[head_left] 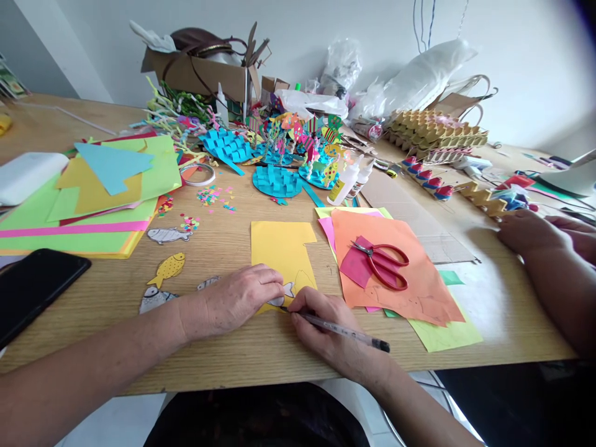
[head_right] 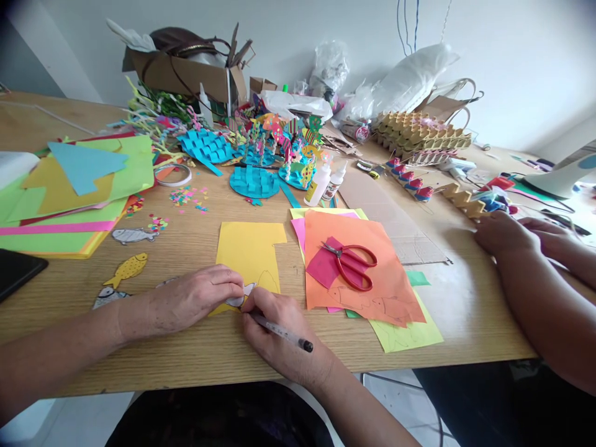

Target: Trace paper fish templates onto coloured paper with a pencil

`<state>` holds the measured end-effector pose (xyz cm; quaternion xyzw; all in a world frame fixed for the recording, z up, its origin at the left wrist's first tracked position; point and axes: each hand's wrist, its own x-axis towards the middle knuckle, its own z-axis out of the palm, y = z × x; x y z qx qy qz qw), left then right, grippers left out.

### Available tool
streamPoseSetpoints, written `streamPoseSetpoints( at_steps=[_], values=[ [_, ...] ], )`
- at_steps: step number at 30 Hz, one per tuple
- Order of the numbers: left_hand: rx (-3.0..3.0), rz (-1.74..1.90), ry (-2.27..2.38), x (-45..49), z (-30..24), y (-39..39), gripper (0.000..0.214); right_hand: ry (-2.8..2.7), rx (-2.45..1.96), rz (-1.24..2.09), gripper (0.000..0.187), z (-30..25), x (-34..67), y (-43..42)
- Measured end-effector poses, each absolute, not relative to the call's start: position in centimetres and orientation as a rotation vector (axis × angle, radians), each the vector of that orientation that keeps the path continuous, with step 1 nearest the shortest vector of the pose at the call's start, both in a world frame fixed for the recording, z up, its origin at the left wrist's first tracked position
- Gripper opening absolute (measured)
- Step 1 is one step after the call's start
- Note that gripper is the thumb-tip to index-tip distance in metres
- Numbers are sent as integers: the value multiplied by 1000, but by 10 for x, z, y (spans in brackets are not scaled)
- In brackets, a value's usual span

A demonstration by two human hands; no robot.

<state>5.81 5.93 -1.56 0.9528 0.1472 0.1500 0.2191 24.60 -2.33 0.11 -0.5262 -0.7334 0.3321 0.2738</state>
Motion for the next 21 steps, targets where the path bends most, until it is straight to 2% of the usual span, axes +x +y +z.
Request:
streamPoseSetpoints(
  at_steps=[21],
  values=[
    [2477, 385, 406, 58, -14, 63, 22, -1961, -1382, 1018, 11, 5, 233, -11]
  ],
)
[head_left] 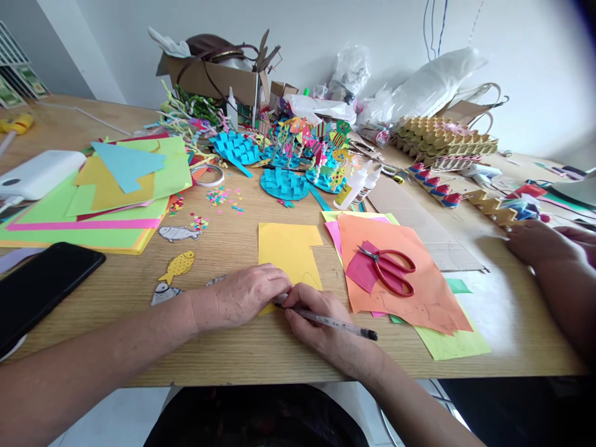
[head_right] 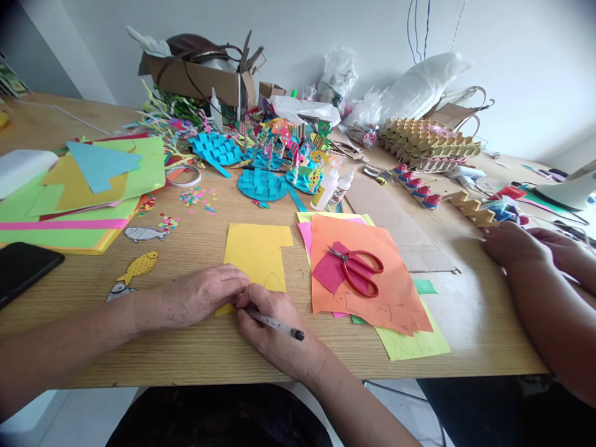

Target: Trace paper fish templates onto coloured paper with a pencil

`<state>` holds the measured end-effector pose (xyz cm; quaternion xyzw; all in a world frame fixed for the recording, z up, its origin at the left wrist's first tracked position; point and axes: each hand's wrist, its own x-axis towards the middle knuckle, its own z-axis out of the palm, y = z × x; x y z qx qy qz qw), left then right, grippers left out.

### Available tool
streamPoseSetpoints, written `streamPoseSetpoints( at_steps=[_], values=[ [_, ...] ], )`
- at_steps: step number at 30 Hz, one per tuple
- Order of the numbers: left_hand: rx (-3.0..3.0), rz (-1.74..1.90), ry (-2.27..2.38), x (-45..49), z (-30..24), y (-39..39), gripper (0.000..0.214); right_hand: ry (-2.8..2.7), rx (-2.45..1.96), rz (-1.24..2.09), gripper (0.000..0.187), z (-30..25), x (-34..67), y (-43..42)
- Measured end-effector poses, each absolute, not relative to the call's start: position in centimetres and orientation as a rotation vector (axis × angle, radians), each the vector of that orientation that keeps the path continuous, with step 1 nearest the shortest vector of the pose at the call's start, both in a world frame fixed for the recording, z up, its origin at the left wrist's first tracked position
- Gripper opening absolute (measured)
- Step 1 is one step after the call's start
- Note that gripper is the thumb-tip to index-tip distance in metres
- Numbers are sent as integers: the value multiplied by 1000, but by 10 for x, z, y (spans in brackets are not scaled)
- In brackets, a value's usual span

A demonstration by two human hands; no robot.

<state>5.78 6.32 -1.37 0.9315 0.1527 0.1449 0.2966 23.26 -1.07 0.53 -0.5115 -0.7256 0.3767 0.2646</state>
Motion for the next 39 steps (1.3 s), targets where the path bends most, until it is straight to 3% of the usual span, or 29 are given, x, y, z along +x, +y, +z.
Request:
streamPoseSetpoints(
  at_steps=[30, 39],
  values=[
    [2310, 239, 430, 58, 1, 80, 19, -2069, -1308, 905, 10, -7, 220, 1],
    [2316, 157, 485, 59, 4, 82, 20, -1877, -1322, 917, 8, 17, 251, -23]
  ],
)
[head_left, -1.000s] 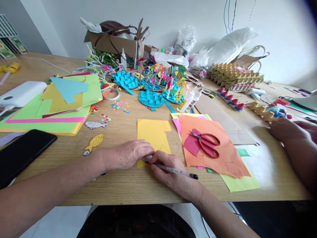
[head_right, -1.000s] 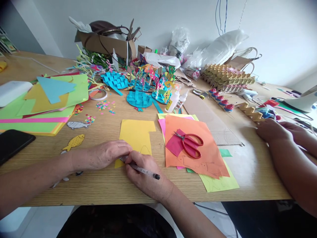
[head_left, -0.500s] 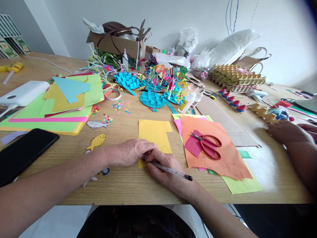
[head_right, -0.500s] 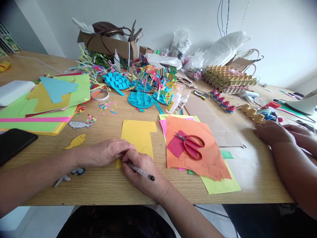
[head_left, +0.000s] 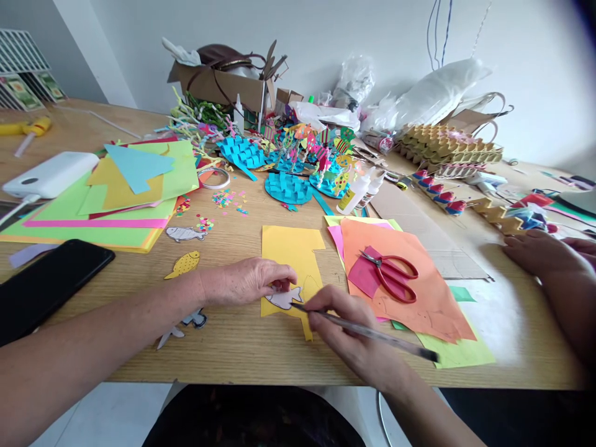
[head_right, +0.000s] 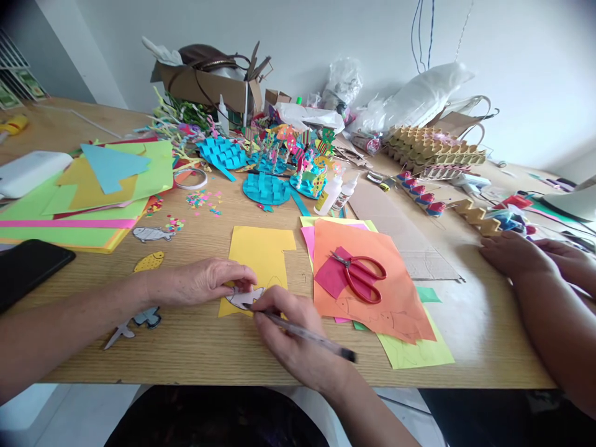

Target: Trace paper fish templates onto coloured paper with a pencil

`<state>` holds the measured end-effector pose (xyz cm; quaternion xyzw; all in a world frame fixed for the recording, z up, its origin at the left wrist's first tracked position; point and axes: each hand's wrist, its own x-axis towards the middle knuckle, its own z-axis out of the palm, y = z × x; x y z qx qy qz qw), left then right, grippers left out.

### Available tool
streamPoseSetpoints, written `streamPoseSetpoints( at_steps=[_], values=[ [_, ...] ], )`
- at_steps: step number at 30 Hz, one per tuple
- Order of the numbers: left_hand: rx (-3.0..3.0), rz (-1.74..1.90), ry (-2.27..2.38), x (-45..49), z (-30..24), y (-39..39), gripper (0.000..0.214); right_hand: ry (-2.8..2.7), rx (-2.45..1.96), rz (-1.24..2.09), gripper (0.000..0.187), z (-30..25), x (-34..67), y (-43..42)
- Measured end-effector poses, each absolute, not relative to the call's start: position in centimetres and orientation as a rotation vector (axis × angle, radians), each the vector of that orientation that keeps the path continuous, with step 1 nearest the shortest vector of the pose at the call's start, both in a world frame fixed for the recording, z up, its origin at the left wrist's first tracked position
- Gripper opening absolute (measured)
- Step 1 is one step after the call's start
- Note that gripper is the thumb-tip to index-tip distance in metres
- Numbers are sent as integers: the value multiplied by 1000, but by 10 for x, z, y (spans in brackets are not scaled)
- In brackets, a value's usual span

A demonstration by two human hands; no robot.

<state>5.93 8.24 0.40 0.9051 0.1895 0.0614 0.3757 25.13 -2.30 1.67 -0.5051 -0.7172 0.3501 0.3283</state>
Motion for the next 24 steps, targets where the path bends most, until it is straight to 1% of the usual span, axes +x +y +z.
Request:
streamPoseSetpoints(
  at_steps=[4, 7, 14, 21, 24],
  values=[
    [2361, 186, 489, 58, 5, 80, 19, -1551, -1377, 736, 3, 17, 267, -26],
    [2393, 201, 485, 57, 4, 79, 20, -1472, -1408, 721, 3, 11, 264, -14],
    [2560, 296, 340, 55, -2, 72, 25, -1704, -1425, 887, 10, 4, 246, 21],
    [2764, 334, 455, 52, -9, 50, 25, -1992, -1437, 821, 16, -1, 244, 33],
    [2859, 386, 522, 54, -10, 41, 23, -2134, -1408, 706, 15, 3, 246, 31]
  ],
)
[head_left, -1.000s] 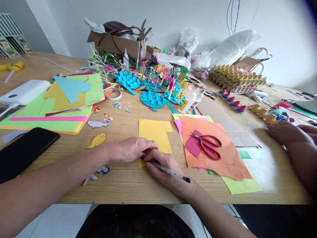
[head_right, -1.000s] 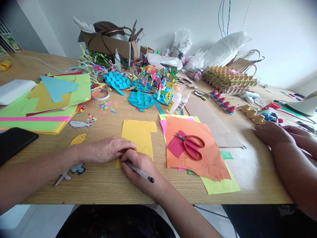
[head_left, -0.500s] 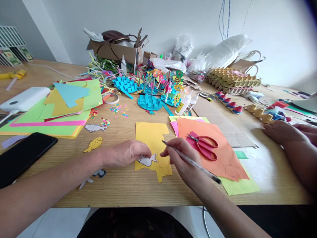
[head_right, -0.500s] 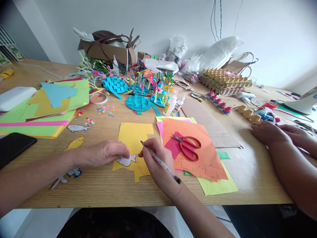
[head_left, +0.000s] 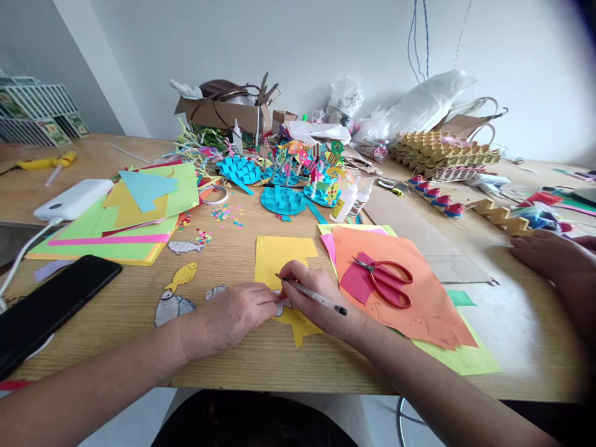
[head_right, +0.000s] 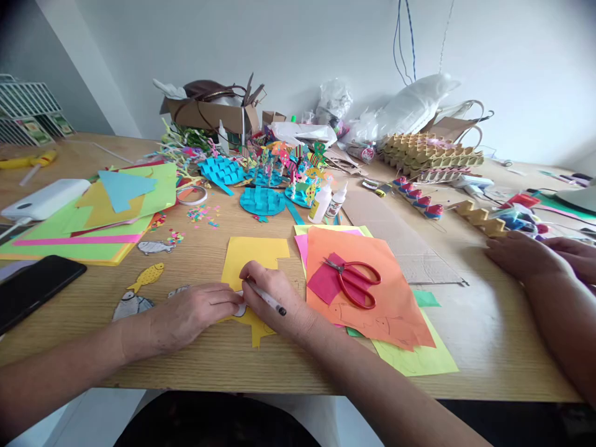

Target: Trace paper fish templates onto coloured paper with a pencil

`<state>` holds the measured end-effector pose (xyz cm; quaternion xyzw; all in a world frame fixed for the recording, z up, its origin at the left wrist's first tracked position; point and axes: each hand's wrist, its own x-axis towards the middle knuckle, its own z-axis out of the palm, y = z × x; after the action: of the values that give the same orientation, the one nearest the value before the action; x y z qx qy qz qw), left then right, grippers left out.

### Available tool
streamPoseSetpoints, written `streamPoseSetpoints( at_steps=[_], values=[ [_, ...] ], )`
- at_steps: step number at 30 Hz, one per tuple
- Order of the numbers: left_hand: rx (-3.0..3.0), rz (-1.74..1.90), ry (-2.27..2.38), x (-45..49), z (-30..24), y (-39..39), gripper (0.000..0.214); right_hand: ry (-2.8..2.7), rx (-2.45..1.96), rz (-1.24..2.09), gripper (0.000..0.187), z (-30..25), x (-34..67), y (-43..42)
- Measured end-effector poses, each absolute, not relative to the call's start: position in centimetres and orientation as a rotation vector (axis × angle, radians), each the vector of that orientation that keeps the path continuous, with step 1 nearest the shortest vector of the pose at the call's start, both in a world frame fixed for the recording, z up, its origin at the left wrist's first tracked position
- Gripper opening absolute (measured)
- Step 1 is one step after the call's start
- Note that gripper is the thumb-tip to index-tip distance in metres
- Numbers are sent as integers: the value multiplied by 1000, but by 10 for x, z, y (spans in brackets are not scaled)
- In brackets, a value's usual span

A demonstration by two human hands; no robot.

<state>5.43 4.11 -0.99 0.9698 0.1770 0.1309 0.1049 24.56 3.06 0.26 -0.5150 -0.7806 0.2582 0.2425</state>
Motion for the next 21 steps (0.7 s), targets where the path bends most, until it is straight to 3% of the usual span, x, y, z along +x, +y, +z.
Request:
streamPoseSetpoints(
  at_steps=[6, 12, 16, 21],
  values=[
    [2977, 276, 964, 68, 7, 3, 17, -2286, -1368, 568, 14, 10, 244, 25],
    [2790, 384, 1133, 80, -2, -43, 39, -2389, -1434, 484, 14, 8, 243, 28],
    [2790, 502, 1269, 87, -14, -41, 40, -2426, -1471, 485, 13, 12, 242, 29],
    [2740, 349, 1399, 91, -21, -31, 39, -2460, -1459, 473, 15, 13, 242, 29]
  ],
)
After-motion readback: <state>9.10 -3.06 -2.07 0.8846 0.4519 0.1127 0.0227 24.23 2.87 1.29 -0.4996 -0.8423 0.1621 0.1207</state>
